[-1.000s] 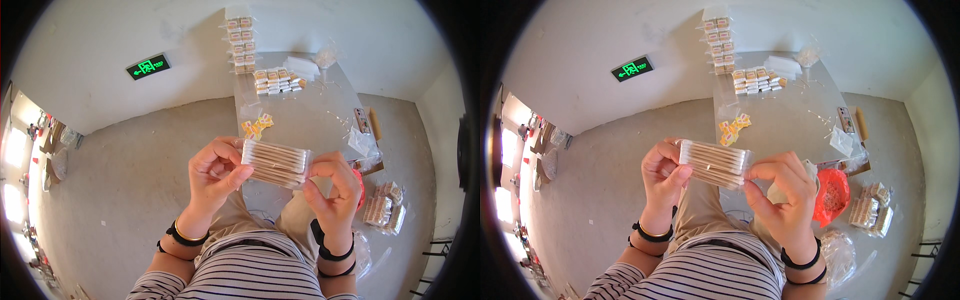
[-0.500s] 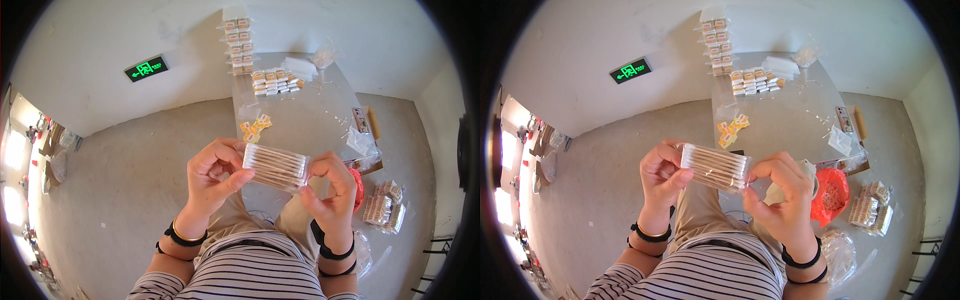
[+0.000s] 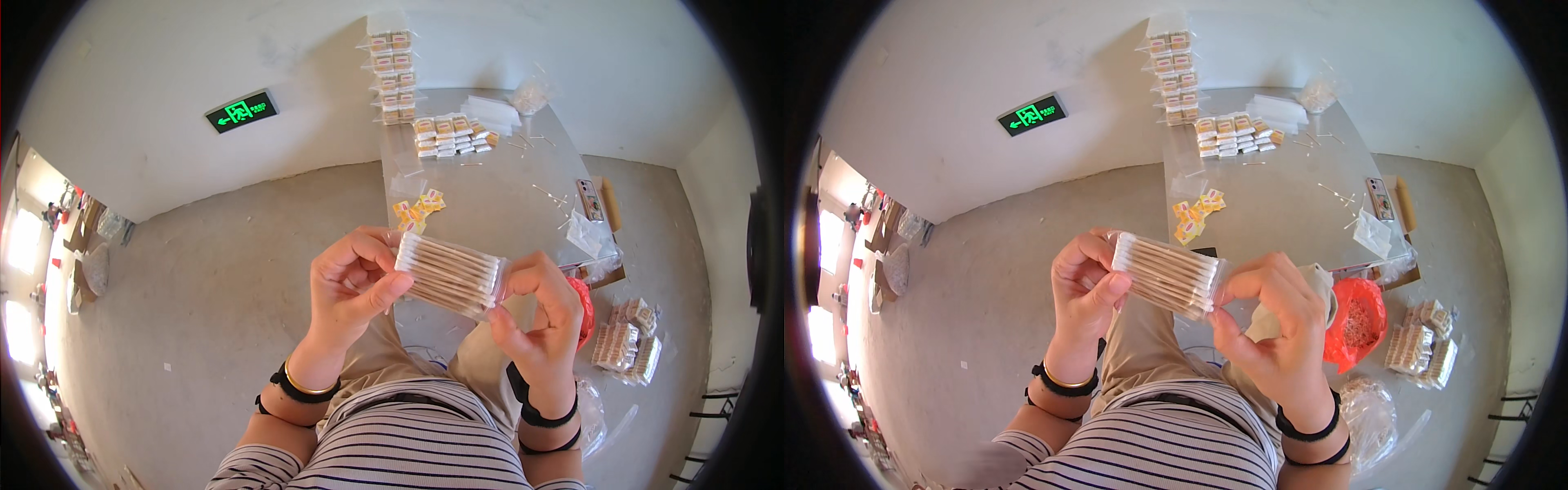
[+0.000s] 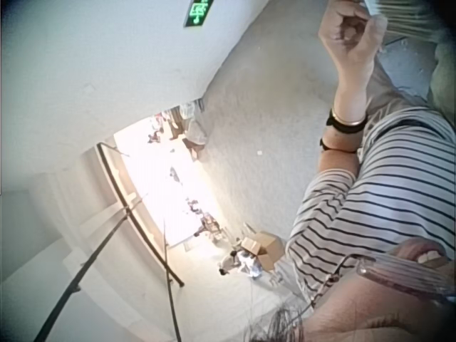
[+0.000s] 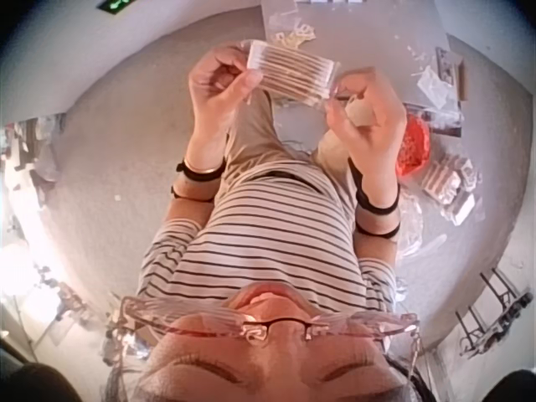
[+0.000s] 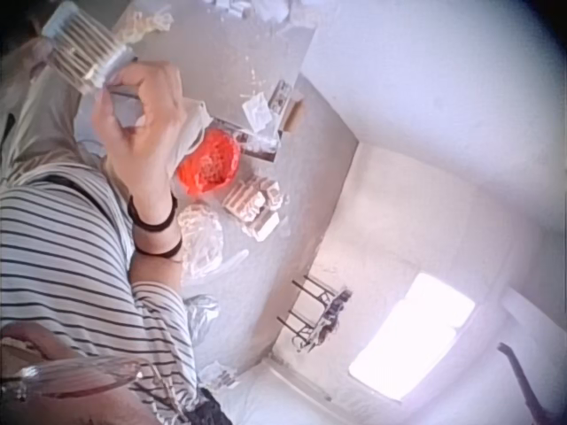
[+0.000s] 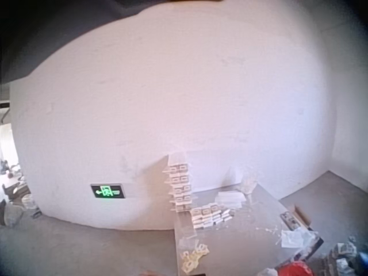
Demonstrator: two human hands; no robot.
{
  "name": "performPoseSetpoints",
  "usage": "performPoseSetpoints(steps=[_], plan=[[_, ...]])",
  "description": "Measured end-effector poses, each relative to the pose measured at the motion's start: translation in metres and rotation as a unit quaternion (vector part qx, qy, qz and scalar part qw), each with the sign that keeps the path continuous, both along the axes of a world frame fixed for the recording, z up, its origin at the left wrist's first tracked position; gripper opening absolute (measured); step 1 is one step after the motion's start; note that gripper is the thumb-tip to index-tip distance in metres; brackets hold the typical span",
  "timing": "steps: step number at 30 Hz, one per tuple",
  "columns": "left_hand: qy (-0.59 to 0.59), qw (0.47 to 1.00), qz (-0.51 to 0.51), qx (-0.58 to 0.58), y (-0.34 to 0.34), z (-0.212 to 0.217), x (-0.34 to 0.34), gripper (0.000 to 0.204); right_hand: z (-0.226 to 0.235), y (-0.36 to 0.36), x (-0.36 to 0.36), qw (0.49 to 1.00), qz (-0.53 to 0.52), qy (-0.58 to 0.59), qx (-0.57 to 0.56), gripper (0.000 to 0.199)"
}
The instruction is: Packing cotton swabs into small plastic bags.
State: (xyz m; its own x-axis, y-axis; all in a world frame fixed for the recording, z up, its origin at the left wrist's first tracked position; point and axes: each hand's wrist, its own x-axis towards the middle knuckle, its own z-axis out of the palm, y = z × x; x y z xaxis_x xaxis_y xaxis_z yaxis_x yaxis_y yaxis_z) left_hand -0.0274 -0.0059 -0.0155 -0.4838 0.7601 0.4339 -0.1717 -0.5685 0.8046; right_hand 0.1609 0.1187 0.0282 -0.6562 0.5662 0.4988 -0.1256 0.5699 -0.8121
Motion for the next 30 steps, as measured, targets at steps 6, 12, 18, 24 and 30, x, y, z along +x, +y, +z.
performPoseSetpoints(steps=[6,12,18,24,30], plan=[[-0.023,1.0,0.002,-0.013,0.0,0.0,-0.001,0.014,0.002,-0.002,0.0,1.0,0.009,0.008,0.01,0.017],[0.001,0.998,0.068,-0.008,0.004,0.002,0.008,0.031,-0.019,0.002,0.002,0.992,0.015,0.035,-0.119,0.033],[0.119,0.983,0.138,-0.012,0.008,0.006,0.02,0.05,-0.034,-0.007,-0.007,0.935,0.124,0.076,-0.324,0.046],[0.058,0.998,0.024,0.011,0.018,0.015,0.048,0.067,-0.049,-0.018,-0.006,0.911,0.185,0.107,-0.354,0.031],[0.256,0.967,0.006,-0.008,0.01,0.017,0.05,0.045,-0.055,-0.031,0.002,0.9,0.203,0.136,-0.36,0.035]])
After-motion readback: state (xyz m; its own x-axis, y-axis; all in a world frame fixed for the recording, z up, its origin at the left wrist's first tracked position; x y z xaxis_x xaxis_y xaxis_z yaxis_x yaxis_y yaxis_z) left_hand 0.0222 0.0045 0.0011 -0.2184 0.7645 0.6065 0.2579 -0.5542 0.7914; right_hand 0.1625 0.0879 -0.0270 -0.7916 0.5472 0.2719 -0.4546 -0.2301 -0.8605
